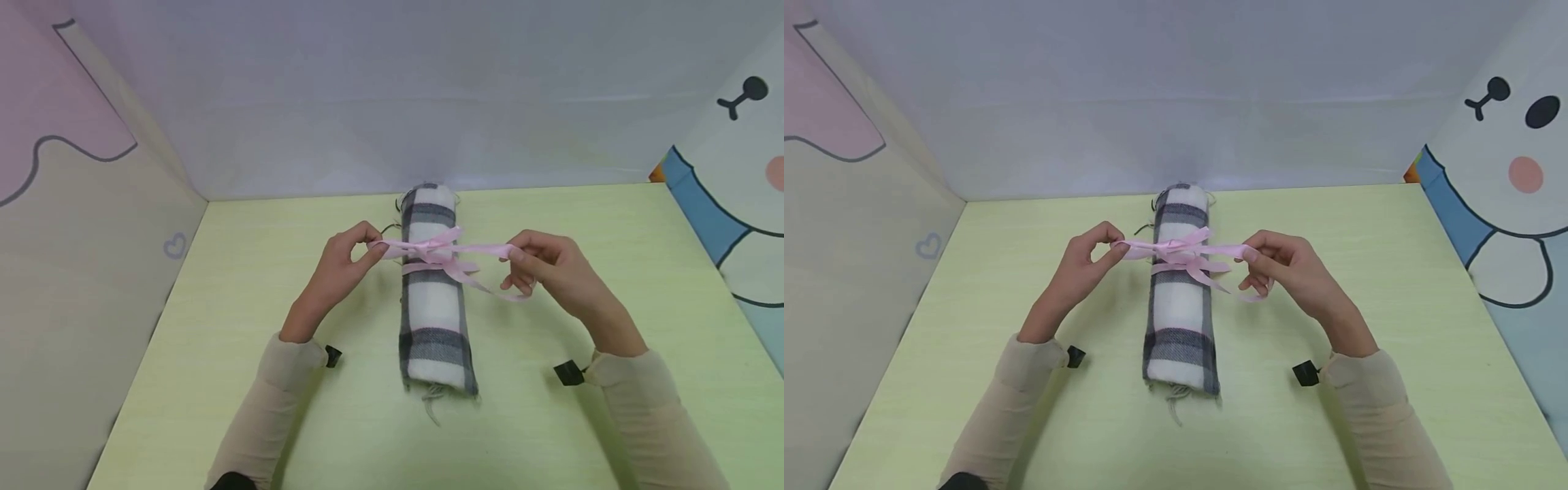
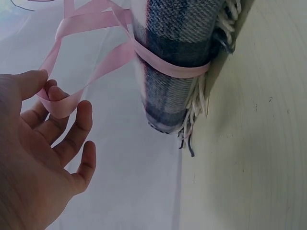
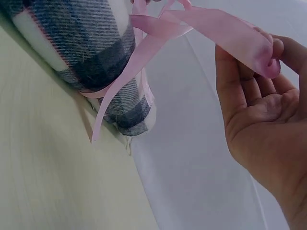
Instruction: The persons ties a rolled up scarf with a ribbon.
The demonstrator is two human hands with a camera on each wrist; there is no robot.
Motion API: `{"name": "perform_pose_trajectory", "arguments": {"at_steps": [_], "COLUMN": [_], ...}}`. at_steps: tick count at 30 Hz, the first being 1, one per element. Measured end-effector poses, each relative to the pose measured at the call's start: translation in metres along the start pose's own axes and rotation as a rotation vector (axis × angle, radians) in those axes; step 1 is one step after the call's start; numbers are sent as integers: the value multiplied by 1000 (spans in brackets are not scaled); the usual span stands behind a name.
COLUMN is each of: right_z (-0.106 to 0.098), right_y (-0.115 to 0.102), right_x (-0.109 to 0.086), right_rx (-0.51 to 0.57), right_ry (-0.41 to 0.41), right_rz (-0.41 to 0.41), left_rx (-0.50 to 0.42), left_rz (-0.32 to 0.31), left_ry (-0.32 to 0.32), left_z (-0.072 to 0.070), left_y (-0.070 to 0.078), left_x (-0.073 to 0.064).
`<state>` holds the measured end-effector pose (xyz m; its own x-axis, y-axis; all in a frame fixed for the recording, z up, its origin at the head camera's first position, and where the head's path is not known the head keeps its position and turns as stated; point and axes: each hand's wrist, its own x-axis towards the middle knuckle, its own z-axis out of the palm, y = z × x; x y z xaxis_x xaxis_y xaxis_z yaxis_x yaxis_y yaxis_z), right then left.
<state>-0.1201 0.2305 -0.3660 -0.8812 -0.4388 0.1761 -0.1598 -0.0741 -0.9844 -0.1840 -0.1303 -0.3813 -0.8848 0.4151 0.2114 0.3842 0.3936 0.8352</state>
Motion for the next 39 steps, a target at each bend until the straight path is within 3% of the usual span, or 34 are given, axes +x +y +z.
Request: {"name": "perform_pose_trajectory", "arguments": {"at_steps": [2,5,13,17,20,30,39], "right_z": [1,1,-3,-5,-9,-29,-48], "right_y": [-1,-5,-29,-41,-46,-47,-47], "right_x": [-1,-4,-12,-15,-17,-22,-23], "right_rx": [1,-84,-516,-761,-868,-893,-832], "right_ry": [-24,-41,-54,-75,-96,-100,-44], "right_rz": [20,84,312,325,307,264,256], "left_rx": [0,-3,-7,-9,2,41,179], "left_rz": [4,7,11,8,5,-7,-28], "left_ry": [0,-1,9,11,10,1,-143], "left_z": [0,-1,-4,-6,-8,-17,-35], "left_y": [-2,-3,-3,-5,-6,-3,2], "left_x": [-1,-3,-6,-8,-9,-11,-7]}}
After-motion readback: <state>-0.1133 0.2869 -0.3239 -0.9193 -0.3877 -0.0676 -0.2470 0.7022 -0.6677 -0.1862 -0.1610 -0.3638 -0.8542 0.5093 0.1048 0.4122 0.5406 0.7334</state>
